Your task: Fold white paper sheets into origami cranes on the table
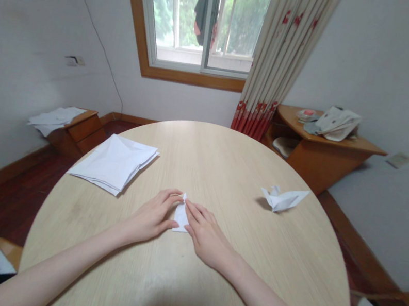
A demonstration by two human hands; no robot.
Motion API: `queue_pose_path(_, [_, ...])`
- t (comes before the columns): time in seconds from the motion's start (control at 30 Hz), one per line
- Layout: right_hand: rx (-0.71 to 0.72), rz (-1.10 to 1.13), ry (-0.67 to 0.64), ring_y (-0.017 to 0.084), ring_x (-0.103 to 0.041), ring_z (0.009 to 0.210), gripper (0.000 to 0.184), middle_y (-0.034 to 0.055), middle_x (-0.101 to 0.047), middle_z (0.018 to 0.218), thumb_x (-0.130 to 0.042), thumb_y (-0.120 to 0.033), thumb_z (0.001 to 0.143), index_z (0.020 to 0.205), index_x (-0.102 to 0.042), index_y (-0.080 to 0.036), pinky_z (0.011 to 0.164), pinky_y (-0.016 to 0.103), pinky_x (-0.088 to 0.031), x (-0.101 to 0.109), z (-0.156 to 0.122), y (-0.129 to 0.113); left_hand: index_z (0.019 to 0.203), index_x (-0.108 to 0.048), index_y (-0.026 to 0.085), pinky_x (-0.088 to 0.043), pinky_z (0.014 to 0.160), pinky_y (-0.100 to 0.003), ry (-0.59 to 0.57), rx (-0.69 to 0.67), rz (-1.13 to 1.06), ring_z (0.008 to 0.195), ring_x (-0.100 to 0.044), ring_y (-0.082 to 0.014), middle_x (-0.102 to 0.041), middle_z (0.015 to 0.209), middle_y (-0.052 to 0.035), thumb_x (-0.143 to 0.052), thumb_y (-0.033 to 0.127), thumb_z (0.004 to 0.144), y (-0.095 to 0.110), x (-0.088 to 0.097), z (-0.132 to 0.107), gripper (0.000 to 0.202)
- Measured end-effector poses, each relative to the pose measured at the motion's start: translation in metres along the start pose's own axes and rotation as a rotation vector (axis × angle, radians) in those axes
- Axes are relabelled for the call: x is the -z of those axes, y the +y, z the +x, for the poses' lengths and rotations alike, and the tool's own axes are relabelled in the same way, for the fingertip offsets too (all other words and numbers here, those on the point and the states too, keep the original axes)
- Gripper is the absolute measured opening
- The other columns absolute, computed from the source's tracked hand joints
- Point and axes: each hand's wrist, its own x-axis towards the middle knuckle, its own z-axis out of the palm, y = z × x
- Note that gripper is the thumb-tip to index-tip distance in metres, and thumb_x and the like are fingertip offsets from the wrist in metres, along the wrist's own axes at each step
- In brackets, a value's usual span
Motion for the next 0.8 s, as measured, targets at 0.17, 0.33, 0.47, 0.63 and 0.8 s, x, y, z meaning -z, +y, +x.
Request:
queue_pose_path(0.17, [-0.018, -0.078, -0.034, 0.026, -0.038, 0.134, 0.048, 0.012, -0.043, 0.145, -0.034, -0.026, 0.098, 0.145, -0.034, -0.019, 0.106, 0.05, -0.039, 0.001, 0.0, -0.003, 0.138, -0.036, 0.02, -0.029, 0.111, -0.051, -0.109, 0.0, 0.162, 0.136, -0.034, -0.0284, -0.043, 0.143, -0.0149, -0.056, 0.031, 0.09, -0.003, -0.004, 0.0, 0.053])
queue_pose_path(0.33, [-0.01, -0.12, -0.07, 0.028, -0.036, 0.136, 0.047, 0.0137, -0.042, 0.146, -0.034, -0.026, 0.098, 0.144, -0.037, -0.015, 0.105, 0.052, -0.039, 0.003, 0.001, -0.004, 0.142, -0.032, 0.013, -0.022, 0.114, -0.051, -0.229, 0.01, 0.295, 0.141, -0.025, -0.0266, -0.034, 0.149, -0.0155, -0.04, 0.032, 0.097, -0.004, -0.008, -0.002, 0.049])
queue_pose_path(0.47, [-0.03, -0.178, -0.076, 0.029, -0.034, 0.136, 0.047, 0.013, -0.041, 0.147, -0.032, -0.026, 0.098, 0.143, -0.038, -0.015, 0.106, 0.053, -0.036, -0.001, 0.0, -0.004, 0.143, -0.031, 0.011, -0.02, 0.114, -0.051, -0.222, 0.026, 0.347, 0.142, -0.023, -0.0252, -0.031, 0.15, -0.0151, -0.03, 0.028, 0.099, 0.0, -0.012, -0.003, 0.047])
queue_pose_path(0.63, [-0.162, -0.239, -0.03, 0.031, -0.031, 0.138, 0.052, 0.0195, -0.036, 0.148, -0.034, -0.032, 0.097, 0.144, -0.035, -0.009, 0.108, 0.052, -0.034, -0.011, -0.004, 0.0, 0.143, -0.031, 0.005, -0.021, 0.113, -0.052, -0.215, 0.045, 0.416, 0.142, -0.022, -0.0268, -0.029, 0.151, -0.017, -0.027, 0.026, 0.099, 0.004, -0.016, -0.004, 0.049])
queue_pose_path(0.8, [-0.177, -0.164, -0.063, 0.028, -0.028, 0.139, 0.051, 0.0161, -0.037, 0.148, -0.033, -0.034, 0.097, 0.144, -0.037, -0.013, 0.11, 0.05, -0.03, -0.006, -0.002, 0.0, 0.143, -0.031, 0.005, -0.021, 0.114, -0.051, -0.188, 0.057, 0.485, 0.142, -0.021, -0.0259, -0.029, 0.151, -0.0164, -0.024, 0.029, 0.1, 0.006, -0.019, -0.006, 0.05])
